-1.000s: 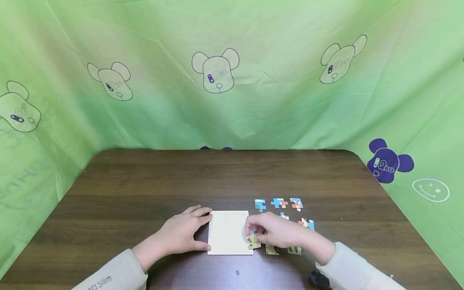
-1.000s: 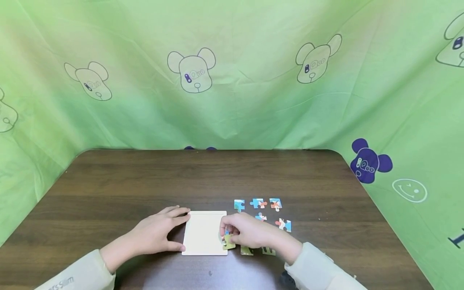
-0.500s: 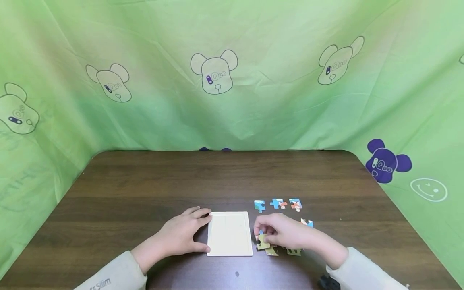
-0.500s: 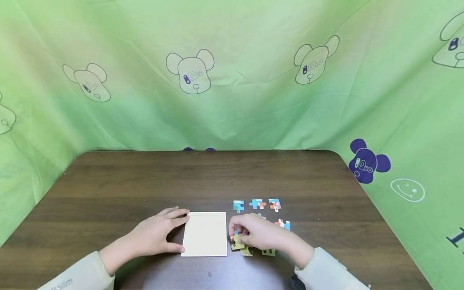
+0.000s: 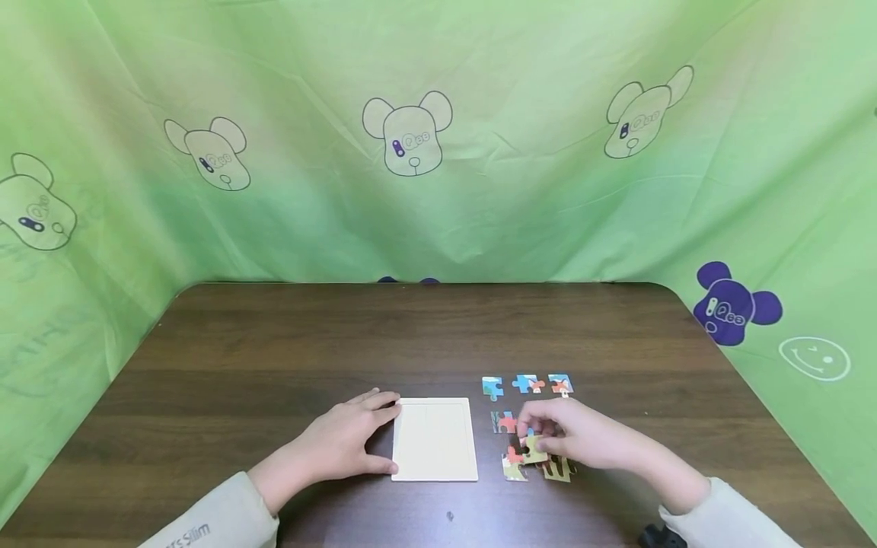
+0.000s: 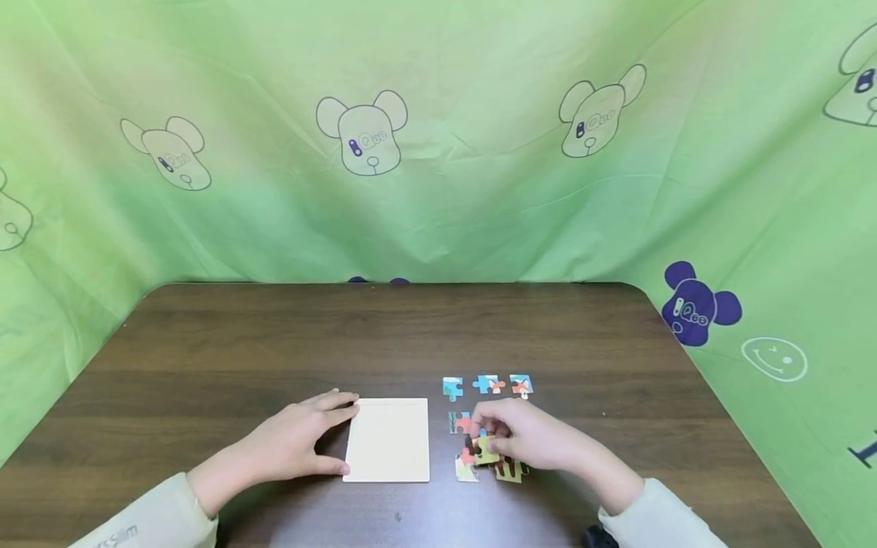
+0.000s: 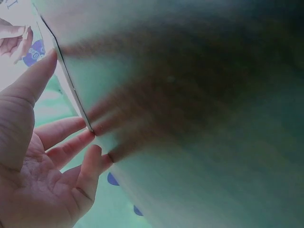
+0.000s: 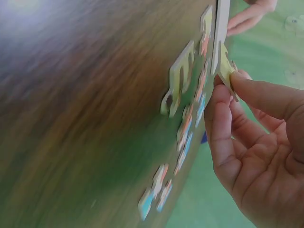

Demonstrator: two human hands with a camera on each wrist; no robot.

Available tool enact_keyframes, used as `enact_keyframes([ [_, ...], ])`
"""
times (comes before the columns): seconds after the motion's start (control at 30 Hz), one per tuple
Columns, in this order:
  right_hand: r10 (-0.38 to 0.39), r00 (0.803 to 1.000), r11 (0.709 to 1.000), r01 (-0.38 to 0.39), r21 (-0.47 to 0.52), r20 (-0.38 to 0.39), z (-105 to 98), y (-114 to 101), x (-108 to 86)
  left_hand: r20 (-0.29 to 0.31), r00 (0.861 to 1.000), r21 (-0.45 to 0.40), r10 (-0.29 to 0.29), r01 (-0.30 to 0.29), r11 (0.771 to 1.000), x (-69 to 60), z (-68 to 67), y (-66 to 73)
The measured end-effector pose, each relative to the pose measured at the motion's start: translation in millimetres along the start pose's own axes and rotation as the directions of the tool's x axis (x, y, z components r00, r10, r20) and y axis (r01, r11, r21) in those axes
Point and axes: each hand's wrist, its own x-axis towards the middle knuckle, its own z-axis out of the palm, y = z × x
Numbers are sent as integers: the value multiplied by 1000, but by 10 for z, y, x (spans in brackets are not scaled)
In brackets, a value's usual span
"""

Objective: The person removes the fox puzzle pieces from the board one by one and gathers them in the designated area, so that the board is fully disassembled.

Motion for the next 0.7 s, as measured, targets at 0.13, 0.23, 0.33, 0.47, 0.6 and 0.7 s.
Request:
enact_keyframes([
  [0.13, -2, 999, 999, 1, -41, -46, -60, 55, -106, -5, 1000, 3, 7, -7, 1000, -4, 5, -7],
  [0.23, -19, 997, 998, 14, -58, -79, -103, 95, -194, -4, 1000, 4, 8, -8, 1000, -6, 7, -10],
  [0.33, -31, 994, 998, 24, -64, -101, -145, 132, -277, -4, 1000, 3, 7, -7, 1000, -6, 9, -10],
  [0.47, -52, 992, 997, 45, -65, -116, -194, 180, -374, -1, 1000, 1, 1, -1, 1000, -6, 6, -7],
  [0.6, -55, 991, 998, 49, -47, -125, -226, 233, -455, 7, 1000, -8, 0, 0, 1000, -7, 2, -7],
  [0.7, -55, 990, 998, 51, -32, -126, -237, 276, -503, 9, 1000, -10, 5, -5, 1000, -8, -3, -4],
])
